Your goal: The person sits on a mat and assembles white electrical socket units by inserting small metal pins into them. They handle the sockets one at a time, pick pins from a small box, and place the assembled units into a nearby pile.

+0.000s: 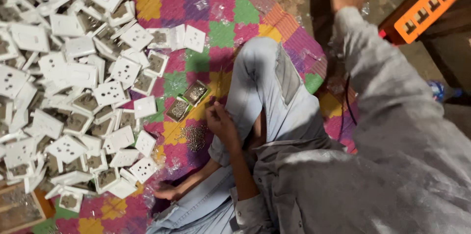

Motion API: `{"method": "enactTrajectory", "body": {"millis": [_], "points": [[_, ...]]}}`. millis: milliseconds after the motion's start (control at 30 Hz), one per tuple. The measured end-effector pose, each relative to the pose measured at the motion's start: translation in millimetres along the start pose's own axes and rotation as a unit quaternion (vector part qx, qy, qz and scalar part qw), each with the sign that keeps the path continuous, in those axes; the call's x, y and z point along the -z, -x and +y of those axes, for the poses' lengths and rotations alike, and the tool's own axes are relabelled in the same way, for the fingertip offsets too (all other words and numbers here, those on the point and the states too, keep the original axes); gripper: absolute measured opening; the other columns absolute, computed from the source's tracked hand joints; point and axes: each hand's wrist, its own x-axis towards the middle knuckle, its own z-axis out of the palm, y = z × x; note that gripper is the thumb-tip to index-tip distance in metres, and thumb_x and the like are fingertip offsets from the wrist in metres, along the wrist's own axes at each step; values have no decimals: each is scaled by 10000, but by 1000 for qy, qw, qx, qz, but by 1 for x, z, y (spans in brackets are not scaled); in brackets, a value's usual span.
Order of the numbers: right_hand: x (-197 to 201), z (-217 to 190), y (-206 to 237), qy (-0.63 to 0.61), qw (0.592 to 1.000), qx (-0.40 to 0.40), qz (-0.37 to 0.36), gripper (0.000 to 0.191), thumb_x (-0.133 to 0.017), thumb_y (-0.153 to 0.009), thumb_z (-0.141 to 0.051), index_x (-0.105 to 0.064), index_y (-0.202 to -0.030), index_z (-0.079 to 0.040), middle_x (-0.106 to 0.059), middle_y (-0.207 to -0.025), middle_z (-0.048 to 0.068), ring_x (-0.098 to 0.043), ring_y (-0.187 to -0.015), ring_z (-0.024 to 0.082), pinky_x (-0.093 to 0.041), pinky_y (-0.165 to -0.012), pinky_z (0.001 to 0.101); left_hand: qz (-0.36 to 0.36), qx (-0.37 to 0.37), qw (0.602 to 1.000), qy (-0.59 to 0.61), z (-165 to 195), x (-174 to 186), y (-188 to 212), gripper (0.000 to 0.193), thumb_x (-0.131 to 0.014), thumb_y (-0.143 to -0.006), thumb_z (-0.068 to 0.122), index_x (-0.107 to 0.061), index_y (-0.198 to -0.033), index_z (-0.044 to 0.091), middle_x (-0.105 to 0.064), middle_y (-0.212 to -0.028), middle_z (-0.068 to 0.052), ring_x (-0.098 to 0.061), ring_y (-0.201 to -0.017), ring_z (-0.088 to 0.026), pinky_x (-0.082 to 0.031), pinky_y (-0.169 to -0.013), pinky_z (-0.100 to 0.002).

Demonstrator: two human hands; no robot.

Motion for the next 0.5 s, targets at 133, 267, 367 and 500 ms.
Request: {"method": "enactTrajectory", "body": {"millis": [133,267,367,500], "points": [[6,-17,44,-470,807,-257,-251,390,-764,-973,-442,-582,-1165,-155,-571,-1035,101,-578,-910,270,-448,-706,412,-21,-48,998,-45,-9,8,-7,282,-585,-1070,281,-557,-891,65,-515,-702,16,-474,-607,-74,-401,-549,-261],[64,-50,78,-541,669,-314,-402,411,-628,-1060,-475,-627,-1351,-184,-682,-1246,16,-626,-1050,222,-462,-717,375,21,-127,988,-81,-15,12,-10,285,-630,-1041,219,-576,-834,30,-492,-671,-37,-470,-626,-152,-424,-591,-330],[77,-96,104,-521,623,-263,-521,593,-554,-1067,-530,-578,-1505,-132,-695,-1413,94,-665,-1071,267,-531,-746,374,45,-173,983,-49,-15,17,-9,243,-637,-1037,198,-576,-892,12,-592,-746,-89,-527,-694,-170,-483,-660,-360],[53,-171,159,-502,596,-169,-604,570,-549,-1087,-494,-552,-1482,-83,-686,-1328,119,-669,-1005,291,-559,-726,376,53,-170,982,-56,-5,28,-8,245,-659,-1019,217,-603,-915,2,-675,-801,-160,-646,-683,-256,-495,-640,-388]]}}
